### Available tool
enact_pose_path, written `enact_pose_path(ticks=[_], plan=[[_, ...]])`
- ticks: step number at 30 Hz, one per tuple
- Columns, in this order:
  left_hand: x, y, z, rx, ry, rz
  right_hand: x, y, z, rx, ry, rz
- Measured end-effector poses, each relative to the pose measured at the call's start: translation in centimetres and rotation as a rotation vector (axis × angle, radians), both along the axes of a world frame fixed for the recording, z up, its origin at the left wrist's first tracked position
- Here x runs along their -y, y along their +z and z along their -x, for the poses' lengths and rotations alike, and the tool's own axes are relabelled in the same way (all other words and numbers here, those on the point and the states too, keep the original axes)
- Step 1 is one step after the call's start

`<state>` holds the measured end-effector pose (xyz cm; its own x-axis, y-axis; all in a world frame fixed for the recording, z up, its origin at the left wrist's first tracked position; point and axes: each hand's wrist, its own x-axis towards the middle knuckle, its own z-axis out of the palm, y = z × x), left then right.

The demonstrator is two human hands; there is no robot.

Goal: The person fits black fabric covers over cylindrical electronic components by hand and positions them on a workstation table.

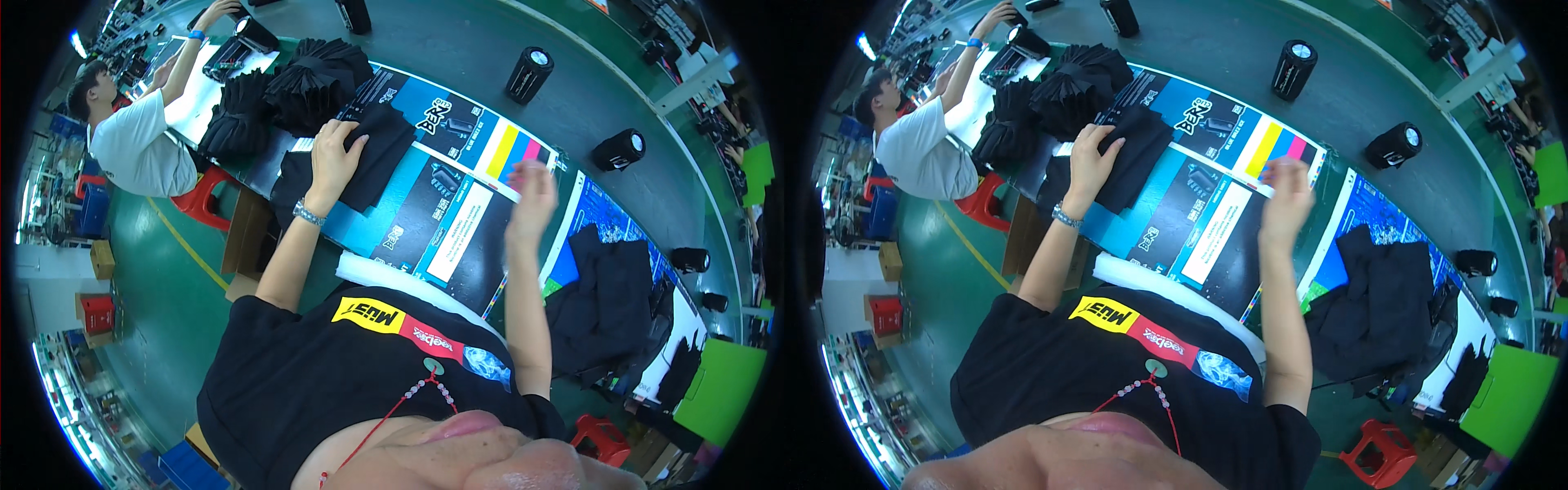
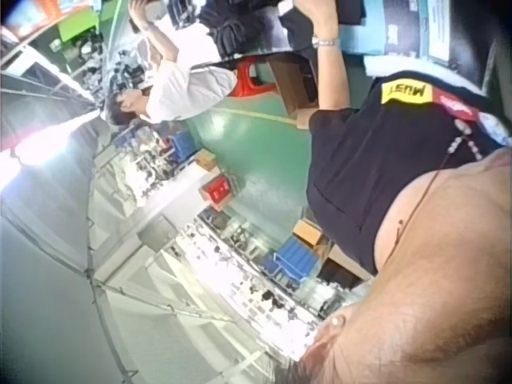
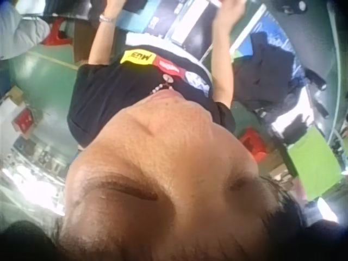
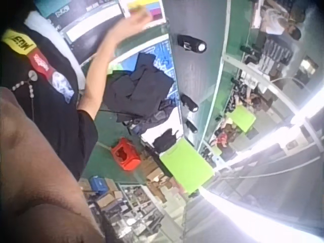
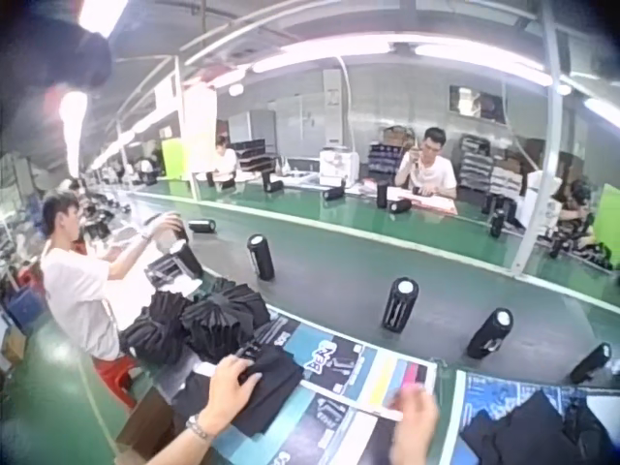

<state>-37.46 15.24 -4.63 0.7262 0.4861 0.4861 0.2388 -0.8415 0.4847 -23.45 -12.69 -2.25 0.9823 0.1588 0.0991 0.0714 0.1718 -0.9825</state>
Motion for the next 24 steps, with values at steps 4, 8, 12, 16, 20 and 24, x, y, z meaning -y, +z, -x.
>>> enact_pose_path(ticks=[4,8,12,16,20,24], plan=[[0.6,1.1,-1.0,0.221,-0.011,-0.090,-3.7,-2.3,4.1,-0.115,0.258,-0.034],[1.7,2.9,-1.1,0.326,-0.106,0.506,-4.8,-2.1,5.7,-0.145,0.479,-0.101],[4.5,4.0,-1.6,0.512,-0.466,1.410,-6.7,-0.7,5.3,-0.085,0.427,-0.145],[7.0,4.0,-2.8,0.369,-0.553,1.648,-6.1,1.2,3.9,-0.233,0.466,-0.195],[7.4,2.6,-4.0,0.292,-0.551,1.730,-3.9,1.4,3.1,-0.347,0.461,-0.409],[8.5,1.8,-5.8,0.263,-0.679,1.829,-1.7,0.3,2.0,-0.490,0.387,-0.605]])
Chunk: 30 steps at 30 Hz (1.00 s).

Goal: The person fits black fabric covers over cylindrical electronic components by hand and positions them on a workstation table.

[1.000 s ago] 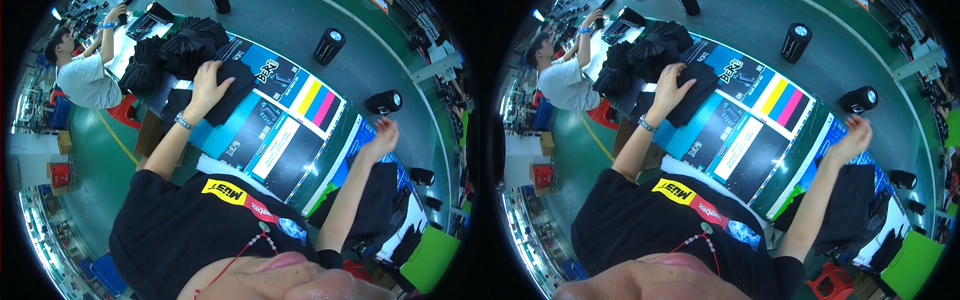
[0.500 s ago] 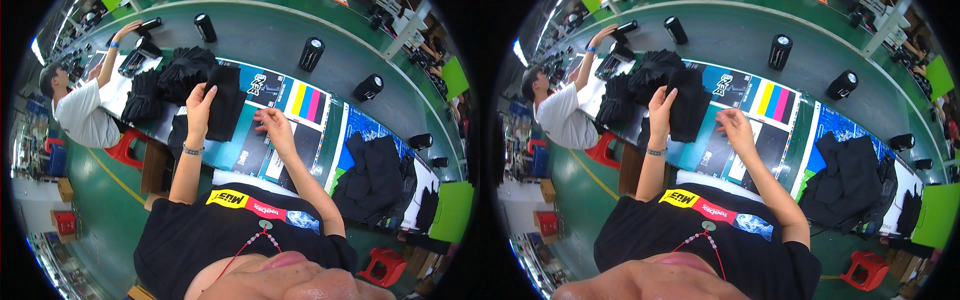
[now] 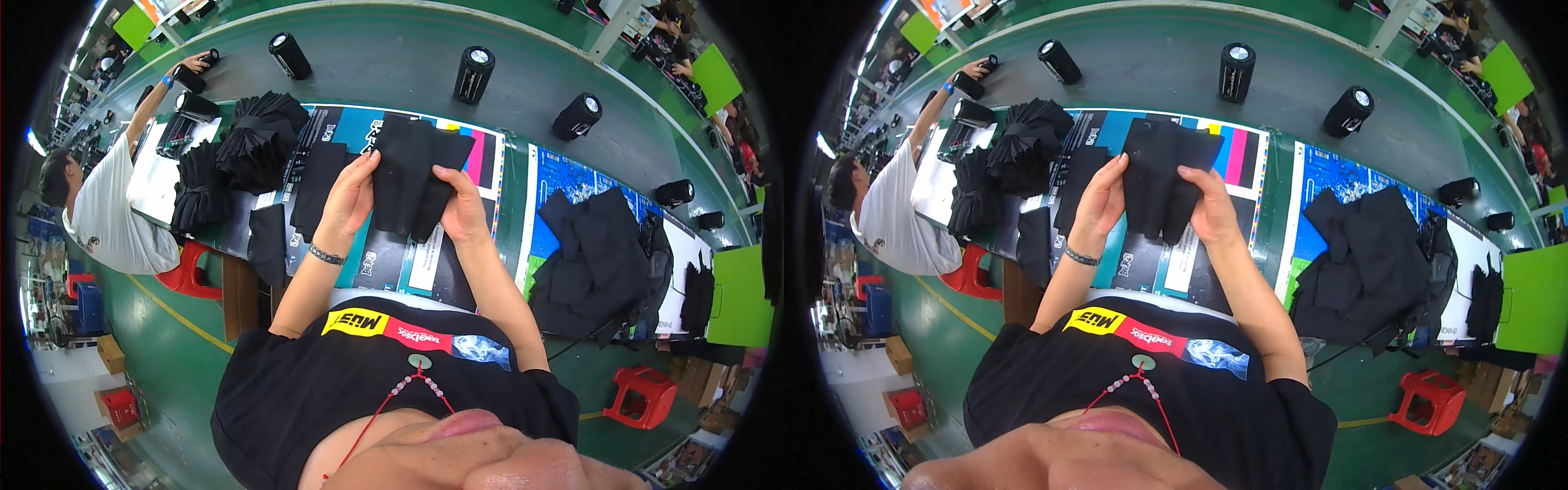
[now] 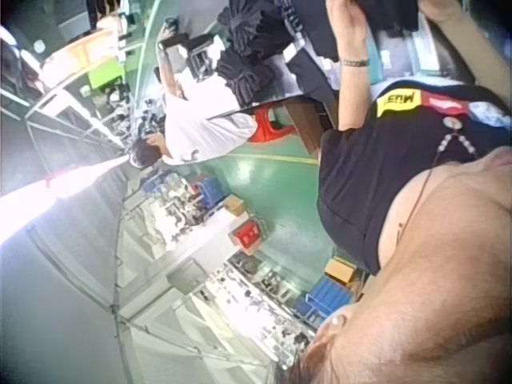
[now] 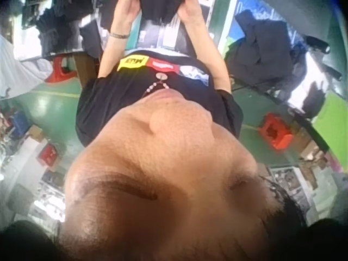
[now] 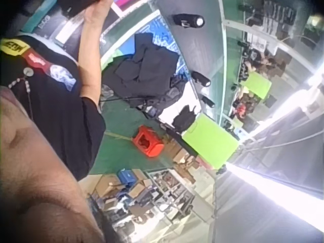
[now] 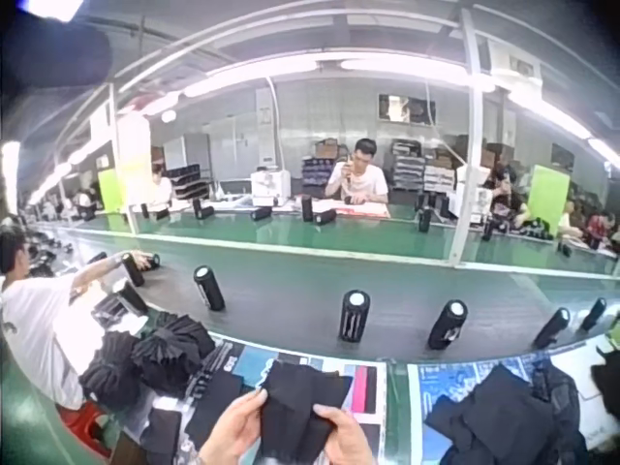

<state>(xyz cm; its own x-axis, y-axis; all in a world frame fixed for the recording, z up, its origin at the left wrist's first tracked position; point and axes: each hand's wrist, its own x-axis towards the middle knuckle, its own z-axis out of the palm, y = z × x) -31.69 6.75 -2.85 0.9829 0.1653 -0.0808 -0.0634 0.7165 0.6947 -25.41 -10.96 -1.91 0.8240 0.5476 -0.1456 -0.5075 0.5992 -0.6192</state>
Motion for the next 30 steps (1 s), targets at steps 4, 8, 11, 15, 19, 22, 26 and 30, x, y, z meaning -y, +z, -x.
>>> enact_pose_path(ticks=[4,8,11,15,19,22,26,30], plan=[[-0.5,0.4,-0.7,-0.026,-0.001,0.082,2.1,-1.0,-1.4,-0.222,0.035,-0.442],[-0.1,2.8,-1.6,-0.014,-0.063,0.022,5.3,-1.1,-4.6,0.008,0.146,-0.576],[1.2,3.9,-2.8,0.059,-0.063,-0.113,5.9,-0.7,-5.2,0.107,0.006,-0.204],[3.6,5.7,-3.4,0.087,-0.182,-0.383,6.1,1.2,-4.5,0.110,0.006,-0.011],[4.4,5.6,-5.4,0.364,-0.122,-0.853,5.4,2.2,-2.2,0.119,0.168,0.049],[5.2,5.3,-6.2,0.313,-0.270,-0.693,5.8,1.2,-2.3,0.198,0.233,0.136],[4.0,4.8,-7.2,0.079,-0.357,-0.227,6.3,2.2,-3.1,0.192,0.106,0.280],[3.5,5.0,-9.3,0.096,-0.414,-0.207,7.3,2.6,-6.7,0.278,-0.139,0.034]])
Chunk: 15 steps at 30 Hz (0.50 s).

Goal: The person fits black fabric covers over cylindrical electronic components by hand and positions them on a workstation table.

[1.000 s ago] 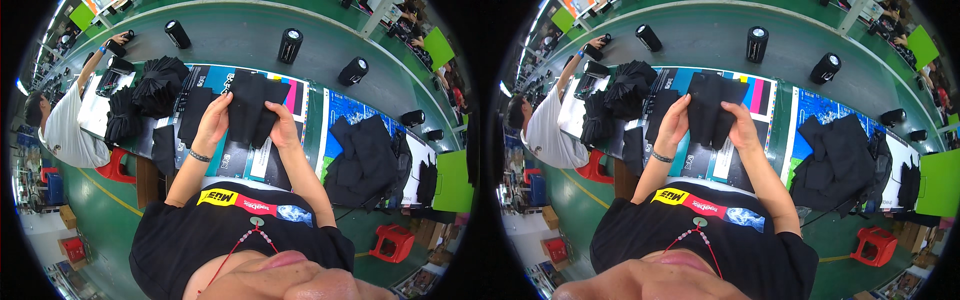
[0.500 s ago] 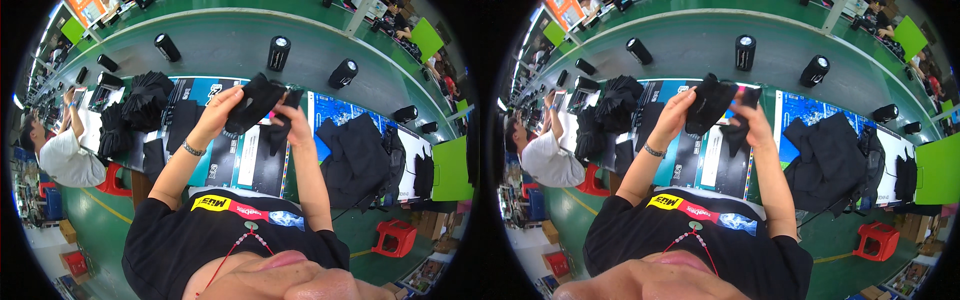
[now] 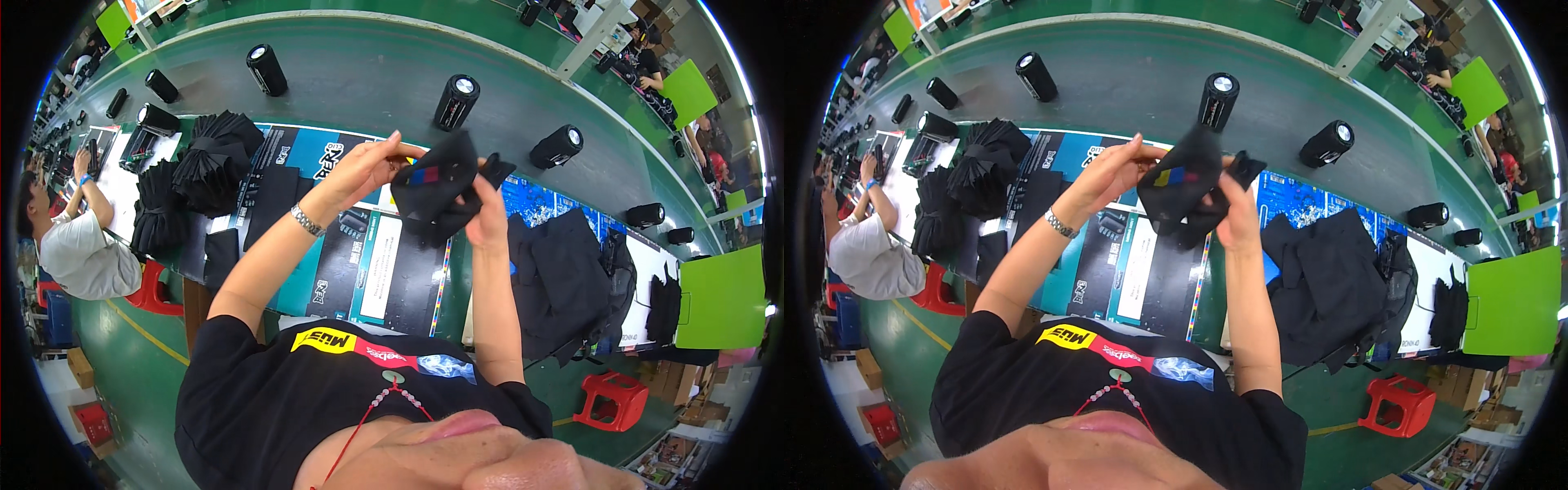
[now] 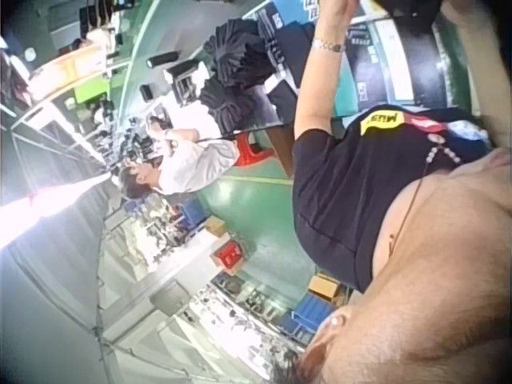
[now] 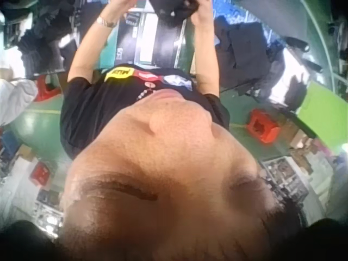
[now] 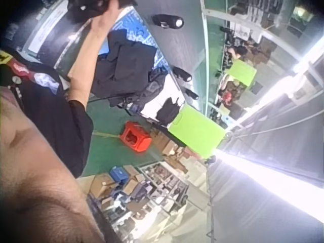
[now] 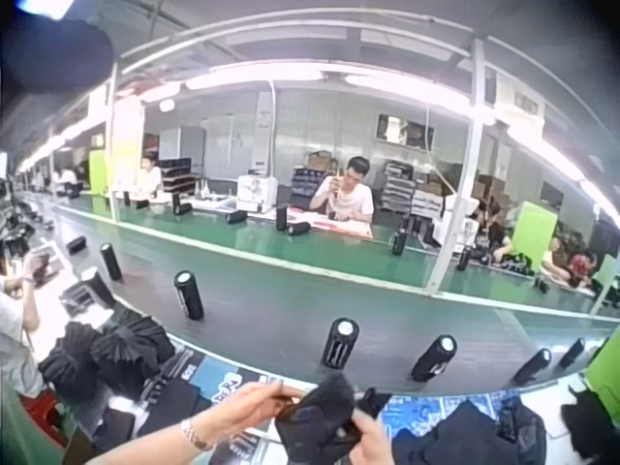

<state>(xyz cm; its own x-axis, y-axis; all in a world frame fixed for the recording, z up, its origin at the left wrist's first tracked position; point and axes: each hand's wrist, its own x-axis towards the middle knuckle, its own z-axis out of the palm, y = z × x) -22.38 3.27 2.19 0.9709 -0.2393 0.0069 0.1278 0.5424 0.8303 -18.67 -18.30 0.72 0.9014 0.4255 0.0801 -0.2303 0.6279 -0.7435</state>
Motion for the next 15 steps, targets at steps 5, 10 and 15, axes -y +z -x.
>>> enact_pose_path(ticks=[5,10,15], plan=[[0.4,-2.4,-6.2,-0.041,-0.139,-0.258,-0.5,0.9,-5.4,0.116,-0.224,0.367],[1.6,-2.4,-13.8,0.190,0.231,-0.315,-0.8,1.1,-12.0,0.213,-0.379,0.615],[3.5,-5.8,-20.7,0.289,0.660,-0.589,-1.8,-0.8,-18.0,0.450,-0.741,0.995]])
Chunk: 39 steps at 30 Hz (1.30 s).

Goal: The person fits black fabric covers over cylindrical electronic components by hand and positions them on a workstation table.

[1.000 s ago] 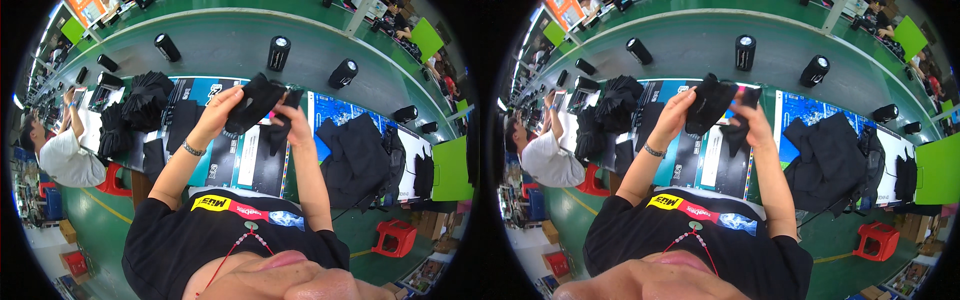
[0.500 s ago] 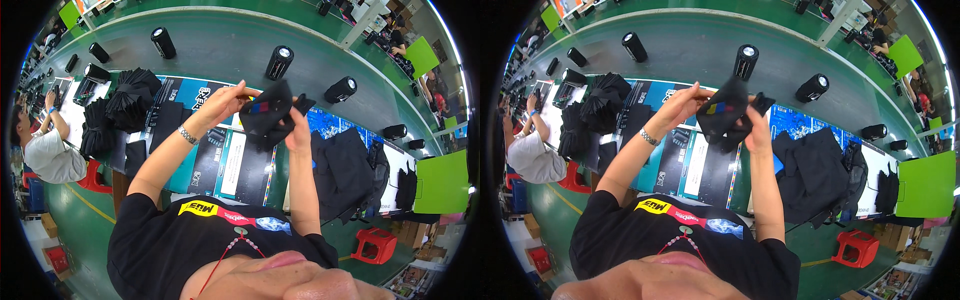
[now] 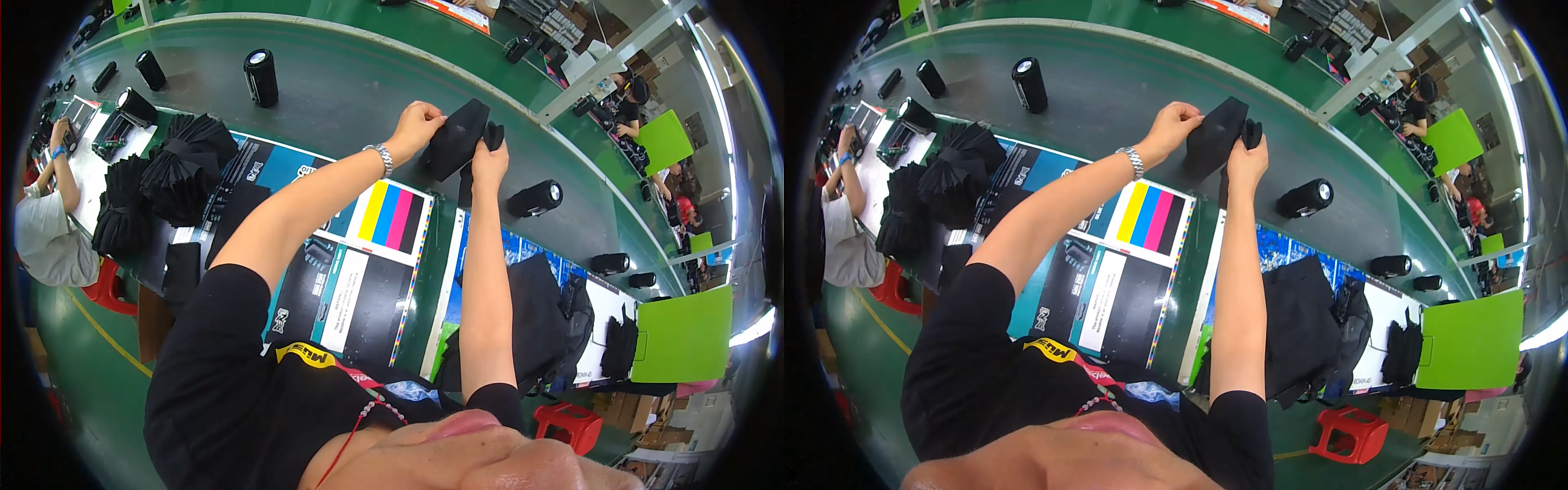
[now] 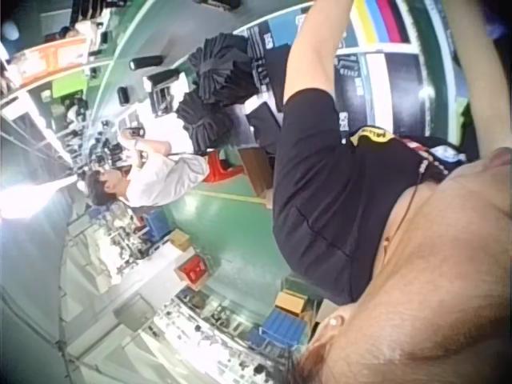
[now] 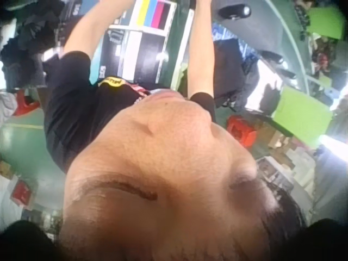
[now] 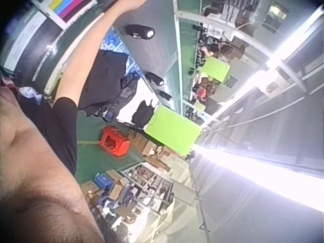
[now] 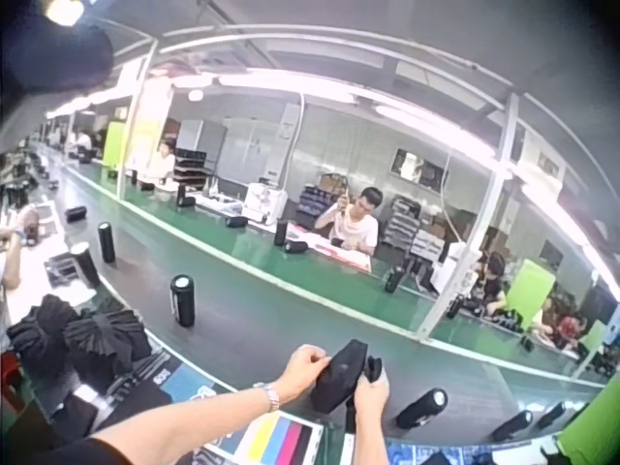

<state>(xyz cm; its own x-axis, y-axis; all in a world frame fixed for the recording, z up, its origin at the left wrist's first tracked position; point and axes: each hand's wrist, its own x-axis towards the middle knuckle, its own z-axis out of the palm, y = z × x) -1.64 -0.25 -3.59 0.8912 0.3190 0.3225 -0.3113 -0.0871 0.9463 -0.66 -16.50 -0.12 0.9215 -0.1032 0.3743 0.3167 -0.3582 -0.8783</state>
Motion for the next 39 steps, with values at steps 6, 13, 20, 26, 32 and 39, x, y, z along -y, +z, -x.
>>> enact_pose_path(ticks=[6,13,20,26,32,39], plan=[[1.4,1.4,-1.8,-0.278,-0.201,0.495,1.4,-0.6,-5.9,-0.592,0.217,-0.649],[0.7,1.1,-1.2,-0.461,-0.276,0.538,2.7,-1.8,-7.3,-0.575,0.139,0.129],[0.6,-0.8,-3.3,-0.689,-0.276,0.271,4.4,-4.1,-5.9,-0.608,0.092,-0.056],[4.9,1.4,-6.7,-0.677,-0.544,0.490,6.1,-5.6,-7.8,-0.503,-0.061,0.166],[6.0,-2.3,-6.5,-0.580,-0.531,0.593,6.9,-5.0,-5.7,-0.514,-0.013,0.107],[6.4,-10.0,-8.9,-0.043,0.020,-0.775,7.1,-5.9,-3.5,-0.436,-0.104,0.341]])
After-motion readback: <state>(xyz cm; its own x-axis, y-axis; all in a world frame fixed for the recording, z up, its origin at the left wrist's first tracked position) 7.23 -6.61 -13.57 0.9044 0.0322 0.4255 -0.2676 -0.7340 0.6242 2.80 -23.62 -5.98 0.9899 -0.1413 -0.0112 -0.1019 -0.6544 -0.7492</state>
